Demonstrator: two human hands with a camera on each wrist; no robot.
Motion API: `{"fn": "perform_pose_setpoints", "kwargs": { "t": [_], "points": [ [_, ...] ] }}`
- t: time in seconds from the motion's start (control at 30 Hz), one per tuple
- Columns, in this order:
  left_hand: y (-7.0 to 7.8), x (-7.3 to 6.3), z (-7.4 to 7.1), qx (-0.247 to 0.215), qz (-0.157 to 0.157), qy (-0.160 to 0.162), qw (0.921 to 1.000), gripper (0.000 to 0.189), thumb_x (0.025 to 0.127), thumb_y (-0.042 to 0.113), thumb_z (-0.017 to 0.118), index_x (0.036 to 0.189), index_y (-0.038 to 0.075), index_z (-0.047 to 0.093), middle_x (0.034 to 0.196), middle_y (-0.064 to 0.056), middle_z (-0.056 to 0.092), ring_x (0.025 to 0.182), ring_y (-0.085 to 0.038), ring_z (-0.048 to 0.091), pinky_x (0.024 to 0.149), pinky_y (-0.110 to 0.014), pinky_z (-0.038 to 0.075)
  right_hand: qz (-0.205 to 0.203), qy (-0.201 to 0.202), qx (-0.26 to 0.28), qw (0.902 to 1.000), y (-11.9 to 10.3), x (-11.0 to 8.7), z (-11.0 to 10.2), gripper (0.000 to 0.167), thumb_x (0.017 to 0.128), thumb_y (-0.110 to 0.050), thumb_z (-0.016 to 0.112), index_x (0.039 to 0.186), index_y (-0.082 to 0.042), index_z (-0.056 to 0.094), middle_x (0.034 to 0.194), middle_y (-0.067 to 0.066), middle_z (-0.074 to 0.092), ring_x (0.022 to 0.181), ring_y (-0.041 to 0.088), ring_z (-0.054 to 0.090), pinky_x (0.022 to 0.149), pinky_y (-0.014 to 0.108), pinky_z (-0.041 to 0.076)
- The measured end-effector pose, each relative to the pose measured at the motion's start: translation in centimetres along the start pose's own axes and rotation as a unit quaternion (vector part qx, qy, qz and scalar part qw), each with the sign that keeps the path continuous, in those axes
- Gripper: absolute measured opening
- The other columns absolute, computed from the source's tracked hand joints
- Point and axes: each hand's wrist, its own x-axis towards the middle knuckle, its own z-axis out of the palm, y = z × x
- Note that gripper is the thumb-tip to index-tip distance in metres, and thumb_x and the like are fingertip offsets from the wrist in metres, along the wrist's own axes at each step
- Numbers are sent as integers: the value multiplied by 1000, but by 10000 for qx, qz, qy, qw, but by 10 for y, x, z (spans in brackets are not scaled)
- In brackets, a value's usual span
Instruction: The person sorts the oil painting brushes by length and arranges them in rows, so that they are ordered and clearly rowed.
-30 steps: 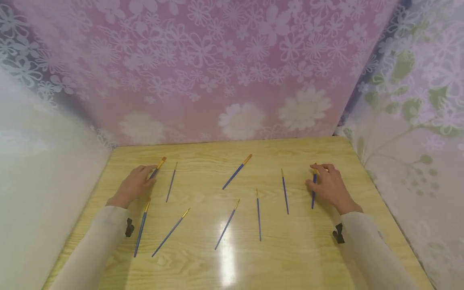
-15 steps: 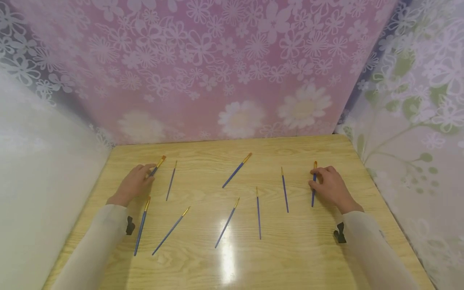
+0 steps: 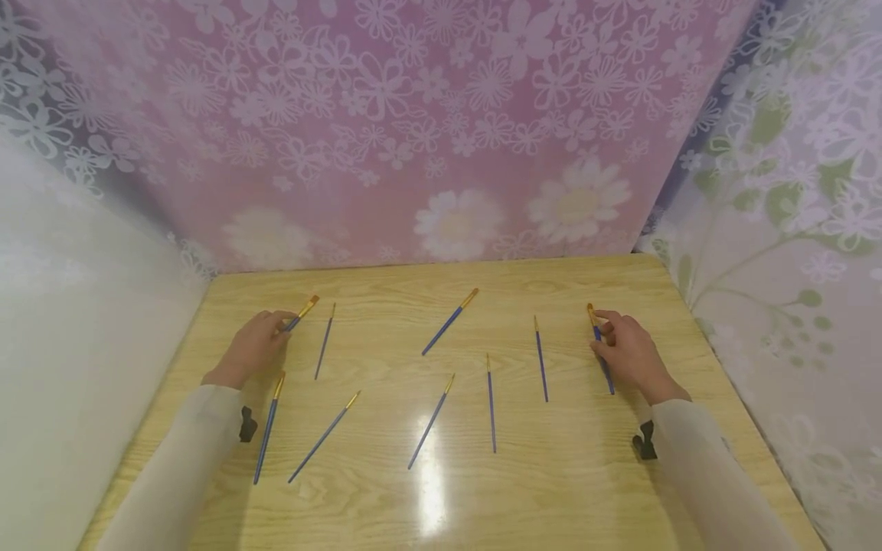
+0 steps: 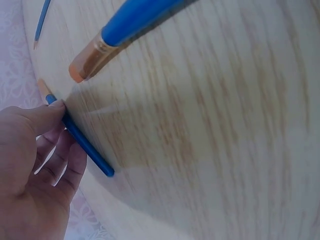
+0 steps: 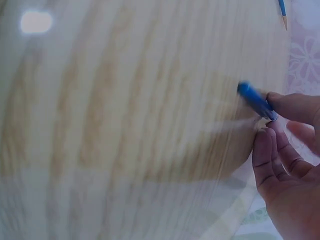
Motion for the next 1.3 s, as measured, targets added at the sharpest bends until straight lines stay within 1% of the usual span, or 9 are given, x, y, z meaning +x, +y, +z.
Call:
{"fn": "perform_pose_setpoints", "kwargs": {
  "t": [0.1,0.33,0.53,0.67,0.87,0.97,1.1,1.17,1.3],
  "points": [
    [-2,1,0,-12,2,-14,10000,40,109,5,64,149,1,60,123,-25,67,109,-42,68,97,-59,58,198,-95,104,9997,0,1,-1,63,106,-16,72,155,13,46,128,34,65,111,50,70,89,62,60],
    [-5,1,0,88,104,-35,9999,38,108,3,65,146,1,62,124,-25,68,110,-42,69,99,-59,58,430,-193,202,9987,0,-1,-1,51,107,-18,71,148,9,59,127,29,68,113,49,69,86,58,61],
    [-4,1,-2,133,127,-106,9998,37,108,2,64,145,0,63,124,-25,69,112,-43,69,99,-59,58,550,-229,212,9980,-4,-1,-3,44,105,-15,73,143,5,63,119,25,72,114,50,70,84,54,62],
    [-4,0,-6,190,161,-141,9996,35,108,1,64,142,-3,65,122,-26,68,110,-42,69,97,-58,58,616,-308,265,9973,-8,1,-6,42,105,-14,73,142,4,64,118,24,73,114,49,69,83,52,61],
    [-1,3,-10,261,270,-46,9993,31,108,3,64,137,-5,70,116,-24,67,101,-38,67,91,-56,58,656,-405,243,9967,-9,6,-12,40,105,-15,73,138,4,65,118,25,74,106,42,70,77,39,57],
    [3,5,-12,252,367,45,9990,29,108,3,65,135,-6,70,114,-25,67,99,-38,66,91,-57,58,674,-494,212,9963,-8,9,-14,38,105,-15,72,137,4,64,117,25,73,103,40,70,78,41,57],
    [9,7,-12,212,425,26,9989,30,108,4,64,136,-6,70,118,-26,67,105,-41,68,96,-59,58,763,-635,185,9949,-8,10,-17,38,106,-14,70,138,5,63,117,24,72,100,38,69,81,50,58],
    [12,8,-12,190,398,-12,9990,32,108,5,64,138,-6,69,122,-27,68,110,-43,69,99,-60,57,796,-690,169,9943,-9,12,-18,38,105,-14,71,137,5,62,116,24,72,98,36,69,80,50,57],
    [20,11,-12,174,289,-128,9993,33,109,5,64,140,-5,67,127,-27,70,114,-44,69,100,-61,57,823,-779,122,9935,-9,16,-19,36,104,-13,72,135,4,63,112,20,72,92,32,68,77,48,56]
  ]
}}
